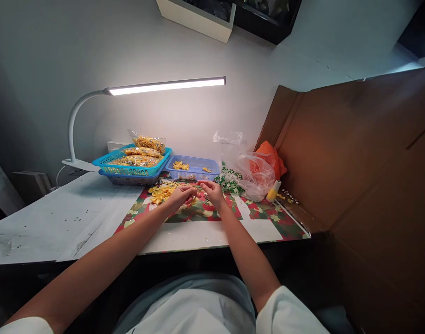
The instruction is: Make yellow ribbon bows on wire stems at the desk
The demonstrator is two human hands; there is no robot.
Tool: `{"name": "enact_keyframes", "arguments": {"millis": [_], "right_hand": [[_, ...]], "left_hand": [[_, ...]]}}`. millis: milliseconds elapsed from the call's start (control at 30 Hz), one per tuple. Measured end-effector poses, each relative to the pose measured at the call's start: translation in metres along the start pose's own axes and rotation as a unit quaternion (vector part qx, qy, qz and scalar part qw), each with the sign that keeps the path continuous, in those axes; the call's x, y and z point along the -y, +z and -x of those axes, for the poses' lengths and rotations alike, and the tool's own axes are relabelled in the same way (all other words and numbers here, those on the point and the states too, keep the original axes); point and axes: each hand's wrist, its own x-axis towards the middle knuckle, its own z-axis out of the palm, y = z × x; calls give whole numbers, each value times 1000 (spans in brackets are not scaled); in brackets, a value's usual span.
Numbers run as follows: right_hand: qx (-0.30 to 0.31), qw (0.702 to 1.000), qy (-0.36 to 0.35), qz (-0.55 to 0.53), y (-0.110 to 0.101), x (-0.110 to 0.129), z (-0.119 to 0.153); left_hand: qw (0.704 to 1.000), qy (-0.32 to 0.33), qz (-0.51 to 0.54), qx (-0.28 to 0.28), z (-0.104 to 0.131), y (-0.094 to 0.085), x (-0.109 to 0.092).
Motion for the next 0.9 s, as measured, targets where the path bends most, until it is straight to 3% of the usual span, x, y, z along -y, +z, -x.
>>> {"name": "enact_keyframes", "arguments": {"millis": [167, 367, 533, 667, 900], "right_hand": [[67, 994, -34, 76, -2, -4, 1], [39, 981, -86, 169, -2, -6, 2], [-19, 975, -68, 212, -3, -11, 0], [-28, 972, -76, 223, -2, -12, 1], [-39, 971, -90, 217, 3, -10, 3]], "left_hand": [[999, -16, 29, -34, -3, -4, 3], [997, -59, -28, -50, 0, -4, -2], [990, 19, -135, -47, -4, -10, 2], [968, 97, -227, -36, -8, -16, 6], [969, 78, -234, -9, -7, -13, 7]]}}
